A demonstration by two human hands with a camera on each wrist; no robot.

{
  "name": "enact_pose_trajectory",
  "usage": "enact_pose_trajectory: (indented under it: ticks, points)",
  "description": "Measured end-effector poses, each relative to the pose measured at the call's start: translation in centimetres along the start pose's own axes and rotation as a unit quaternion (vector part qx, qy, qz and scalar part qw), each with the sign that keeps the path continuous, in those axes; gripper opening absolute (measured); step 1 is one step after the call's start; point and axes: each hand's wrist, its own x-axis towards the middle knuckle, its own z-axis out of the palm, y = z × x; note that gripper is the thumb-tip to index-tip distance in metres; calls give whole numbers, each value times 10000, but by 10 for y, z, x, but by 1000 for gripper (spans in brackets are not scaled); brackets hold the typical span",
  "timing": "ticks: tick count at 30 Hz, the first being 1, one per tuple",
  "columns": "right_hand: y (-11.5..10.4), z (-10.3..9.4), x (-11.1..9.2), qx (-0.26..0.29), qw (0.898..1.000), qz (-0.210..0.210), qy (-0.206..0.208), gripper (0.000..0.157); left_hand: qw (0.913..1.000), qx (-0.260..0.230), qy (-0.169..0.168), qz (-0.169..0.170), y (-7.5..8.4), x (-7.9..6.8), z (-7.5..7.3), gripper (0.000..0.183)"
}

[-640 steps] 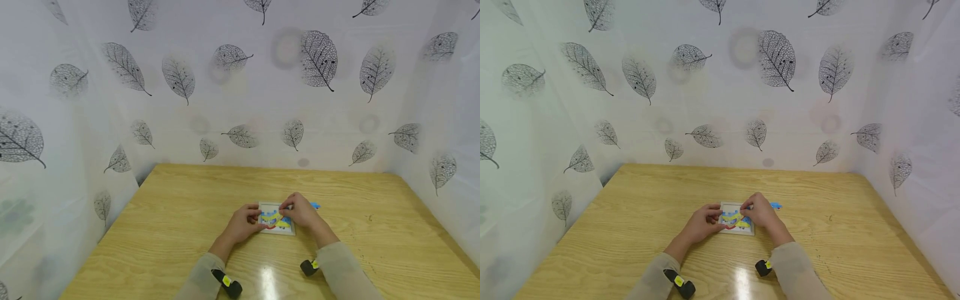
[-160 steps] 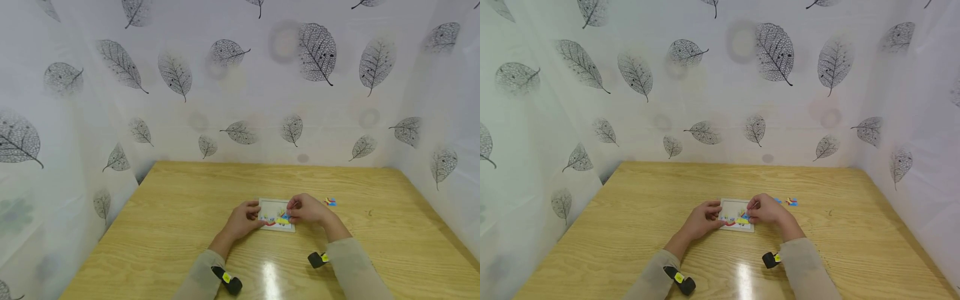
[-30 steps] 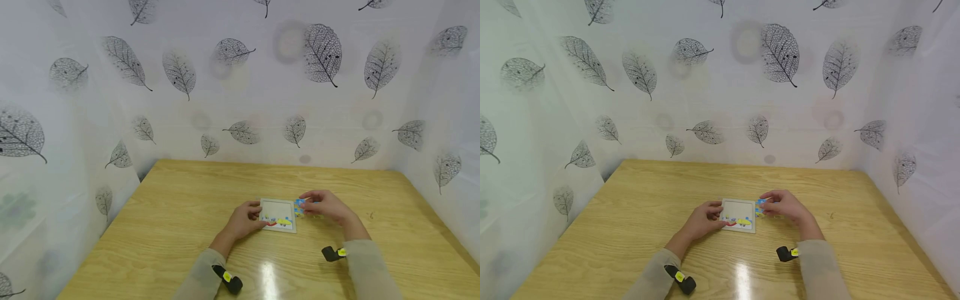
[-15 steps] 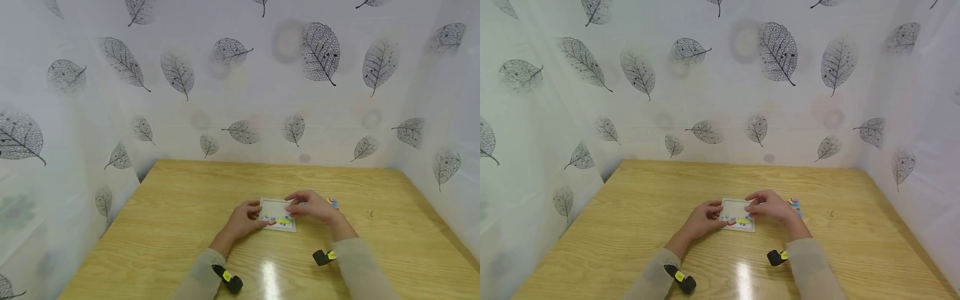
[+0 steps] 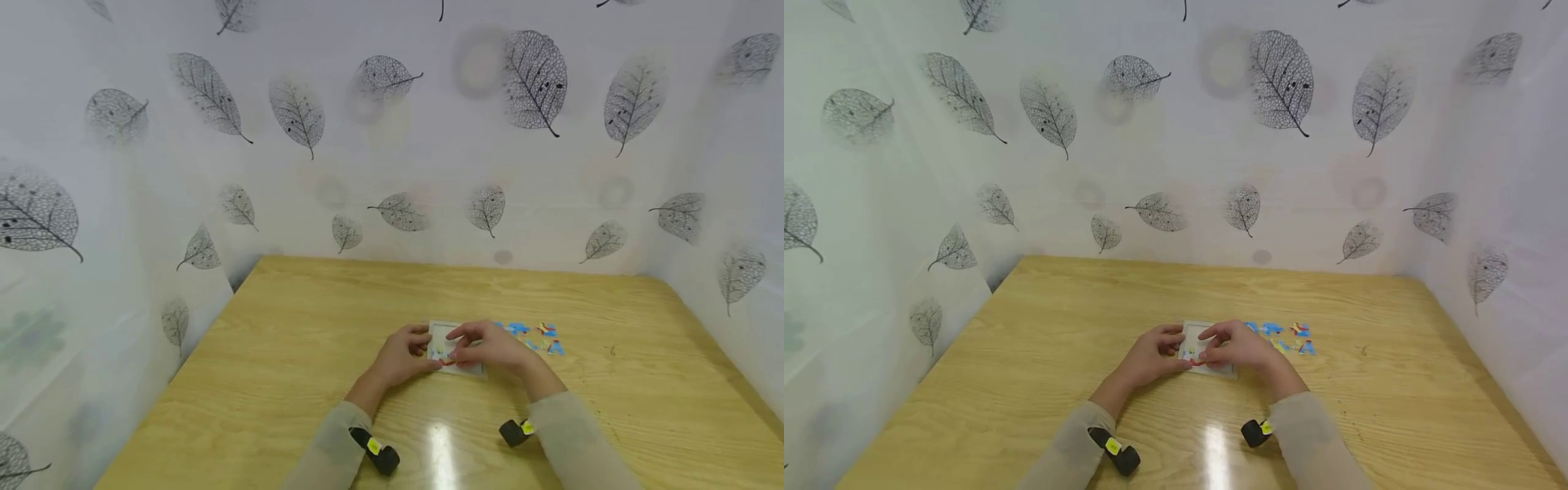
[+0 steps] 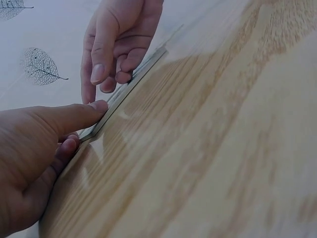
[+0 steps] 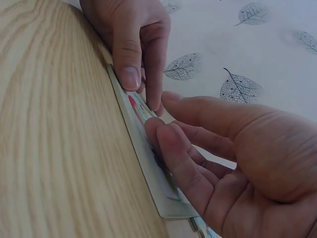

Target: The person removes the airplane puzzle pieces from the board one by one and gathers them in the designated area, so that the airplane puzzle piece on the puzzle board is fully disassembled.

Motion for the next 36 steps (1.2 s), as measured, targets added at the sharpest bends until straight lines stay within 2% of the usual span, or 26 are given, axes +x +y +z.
enact_pose_trajectory:
  ticks: [7, 14, 20, 24, 27, 31, 36]
  points:
    - [1, 4, 4, -542, 9983, 15, -195, 41, 9999, -91, -65, -82, 0, 1, -2, 64]
    - [-7, 9, 3, -1204, 9914, -101, -498, 38, 9995, -201, -85, -239, 1, 1, 0, 69]
    - [-10, 11, 2, -1256, 9906, -105, -529, 32, 9996, -166, -82, -224, 0, 0, 0, 68]
    - [-12, 13, 2, -1230, 9913, -26, -476, 40, 9997, -115, -92, -207, -1, 1, 0, 63]
    - [-15, 13, 3, -1201, 9919, 32, -419, 45, 9995, -168, -93, -235, -1, 1, 0, 67]
    - [-15, 14, 4, -1245, 9913, -13, -426, 37, 9996, -180, -58, -222, -2, 1, 0, 70]
    - [-14, 14, 4, -1269, 9909, -122, -431, 34, 9998, -64, -44, -200, -3, 1, 0, 65]
